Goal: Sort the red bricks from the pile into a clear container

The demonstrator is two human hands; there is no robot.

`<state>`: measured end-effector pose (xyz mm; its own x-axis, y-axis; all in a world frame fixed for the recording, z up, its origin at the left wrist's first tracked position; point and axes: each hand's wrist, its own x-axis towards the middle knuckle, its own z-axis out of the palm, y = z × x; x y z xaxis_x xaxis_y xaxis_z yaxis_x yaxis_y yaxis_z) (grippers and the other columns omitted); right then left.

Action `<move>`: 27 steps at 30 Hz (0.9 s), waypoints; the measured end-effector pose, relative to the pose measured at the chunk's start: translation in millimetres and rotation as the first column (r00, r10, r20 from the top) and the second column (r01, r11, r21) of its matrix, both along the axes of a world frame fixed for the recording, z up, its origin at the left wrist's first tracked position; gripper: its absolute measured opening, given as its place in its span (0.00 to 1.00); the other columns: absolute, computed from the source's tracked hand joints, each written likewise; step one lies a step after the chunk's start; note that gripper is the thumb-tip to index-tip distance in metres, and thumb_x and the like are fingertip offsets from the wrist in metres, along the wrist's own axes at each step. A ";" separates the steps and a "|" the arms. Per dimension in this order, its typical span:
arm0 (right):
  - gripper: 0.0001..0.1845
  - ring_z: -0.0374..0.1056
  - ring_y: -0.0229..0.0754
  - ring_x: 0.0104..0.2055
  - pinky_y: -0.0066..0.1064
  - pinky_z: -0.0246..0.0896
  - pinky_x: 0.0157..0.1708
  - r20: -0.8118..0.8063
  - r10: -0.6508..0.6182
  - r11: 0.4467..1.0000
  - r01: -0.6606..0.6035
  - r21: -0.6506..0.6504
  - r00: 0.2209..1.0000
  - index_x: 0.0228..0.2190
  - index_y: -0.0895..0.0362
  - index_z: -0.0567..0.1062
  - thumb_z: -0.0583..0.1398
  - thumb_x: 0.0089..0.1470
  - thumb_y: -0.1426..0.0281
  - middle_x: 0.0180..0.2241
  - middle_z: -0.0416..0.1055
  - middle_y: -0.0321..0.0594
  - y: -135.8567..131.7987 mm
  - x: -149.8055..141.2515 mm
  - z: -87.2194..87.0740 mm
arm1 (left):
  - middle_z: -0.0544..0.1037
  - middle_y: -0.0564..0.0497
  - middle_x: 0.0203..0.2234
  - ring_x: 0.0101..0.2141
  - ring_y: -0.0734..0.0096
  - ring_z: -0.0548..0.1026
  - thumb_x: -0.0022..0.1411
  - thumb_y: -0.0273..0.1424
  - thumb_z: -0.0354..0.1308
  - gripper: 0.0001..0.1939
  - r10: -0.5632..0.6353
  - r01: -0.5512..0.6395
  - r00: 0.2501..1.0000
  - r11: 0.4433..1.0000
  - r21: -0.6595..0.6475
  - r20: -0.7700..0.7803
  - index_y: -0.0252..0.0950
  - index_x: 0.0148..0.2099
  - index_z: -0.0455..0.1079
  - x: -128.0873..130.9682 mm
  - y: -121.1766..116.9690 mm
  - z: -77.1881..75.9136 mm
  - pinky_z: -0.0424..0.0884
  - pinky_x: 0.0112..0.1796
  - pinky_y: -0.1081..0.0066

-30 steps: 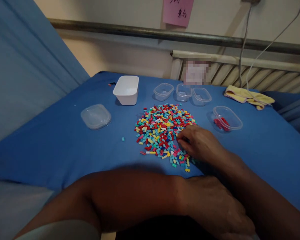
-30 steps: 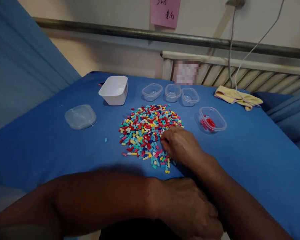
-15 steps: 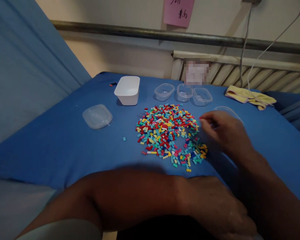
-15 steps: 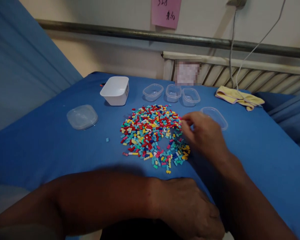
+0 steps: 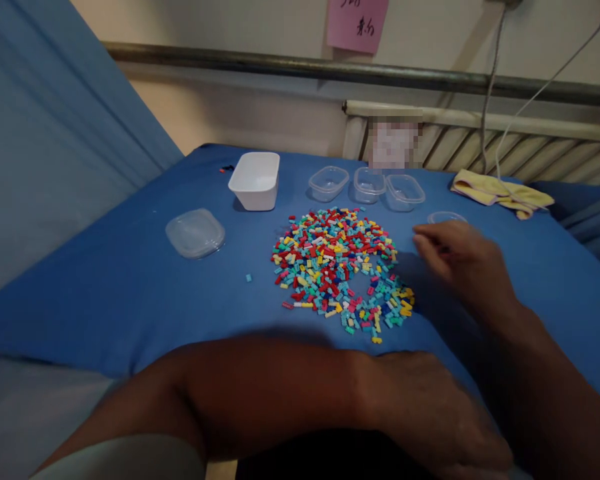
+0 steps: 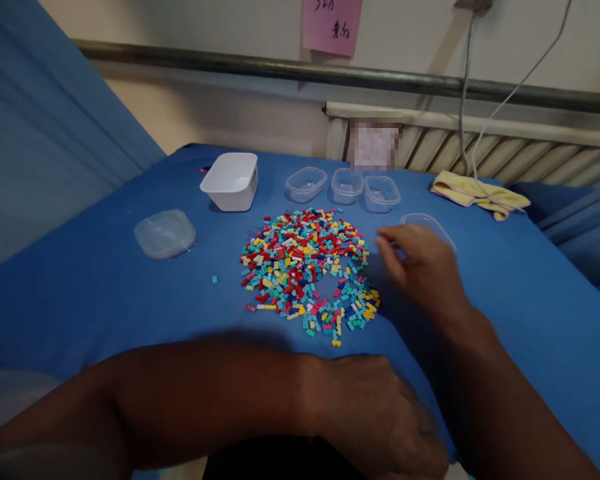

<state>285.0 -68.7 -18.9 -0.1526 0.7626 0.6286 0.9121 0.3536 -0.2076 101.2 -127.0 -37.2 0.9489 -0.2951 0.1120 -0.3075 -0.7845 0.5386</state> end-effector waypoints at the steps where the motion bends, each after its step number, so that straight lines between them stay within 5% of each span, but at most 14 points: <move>1: 0.11 0.81 0.52 0.47 0.45 0.74 0.49 -0.007 0.180 0.984 -0.180 -0.012 0.984 0.50 0.53 0.83 0.62 0.71 0.68 0.47 0.85 0.47 -1.2 -17.5 -0.7 | 0.85 0.51 0.46 0.46 0.65 0.83 0.84 0.41 0.40 0.26 0.000 0.000 1.000 1.000 0.012 0.000 0.37 0.50 0.79 1.0 0.6 1.1 0.76 0.38 0.60; 4: 0.14 0.76 0.49 0.62 0.47 0.72 0.63 -0.014 0.618 0.774 -0.612 -0.165 0.786 0.56 0.51 0.81 0.60 0.74 0.70 0.61 0.81 0.45 -3.7 -67.0 -8.4 | 0.87 0.51 0.44 0.46 0.64 0.84 0.84 0.37 0.41 0.25 -0.041 0.040 0.999 0.997 0.062 0.022 0.38 0.47 0.80 5.2 2.7 6.3 0.77 0.41 0.60; 6: 0.14 0.73 0.49 0.67 0.49 0.69 0.67 0.016 0.734 0.662 -0.710 -0.239 0.679 0.56 0.50 0.81 0.59 0.75 0.70 0.63 0.80 0.42 -3.5 -89.1 -14.3 | 0.87 0.52 0.40 0.45 0.63 0.84 0.81 0.36 0.46 0.22 -0.096 0.090 0.994 0.991 0.101 0.055 0.41 0.40 0.80 7.3 4.1 10.4 0.78 0.44 0.60; 8: 0.14 0.73 0.50 0.66 0.50 0.70 0.66 0.047 0.776 0.613 -0.733 -0.296 0.629 0.54 0.52 0.82 0.58 0.76 0.71 0.62 0.80 0.42 -2.2 -98.6 -17.1 | 0.87 0.53 0.37 0.43 0.62 0.84 0.77 0.35 0.52 0.19 -0.101 0.089 0.991 0.987 0.133 0.087 0.46 0.33 0.77 7.7 4.7 13.5 0.78 0.44 0.60; 15: 0.10 0.80 0.46 0.49 0.42 0.77 0.51 -0.043 0.698 0.681 -0.681 -0.267 0.715 0.46 0.54 0.83 0.60 0.75 0.71 0.49 0.85 0.44 -0.3 -70.0 -6.8 | 0.86 0.53 0.39 0.41 0.64 0.84 0.75 0.34 0.56 0.12 -0.024 0.019 0.997 0.998 0.066 0.073 0.44 0.38 0.76 3.0 2.2 8.9 0.77 0.34 0.61; 21: 0.08 0.82 0.48 0.48 0.42 0.79 0.49 -0.065 0.569 0.786 -0.565 -0.252 0.820 0.46 0.53 0.84 0.63 0.72 0.71 0.49 0.85 0.46 1.4 -35.4 -16.1 | 0.85 0.52 0.37 0.38 0.65 0.84 0.78 0.35 0.54 0.13 -0.023 0.023 0.999 1.000 -0.007 0.023 0.42 0.38 0.74 1.4 1.5 9.1 0.75 0.30 0.62; 27: 0.12 0.83 0.46 0.48 0.39 0.80 0.49 -0.179 0.506 0.779 -0.536 -0.326 0.844 0.52 0.51 0.82 0.63 0.71 0.72 0.47 0.86 0.42 -3.3 -36.1 -17.4 | 0.86 0.50 0.43 0.43 0.63 0.84 0.81 0.37 0.46 0.18 -0.037 0.036 0.999 0.999 -0.020 -0.033 0.41 0.42 0.75 1.1 1.7 9.1 0.76 0.32 0.60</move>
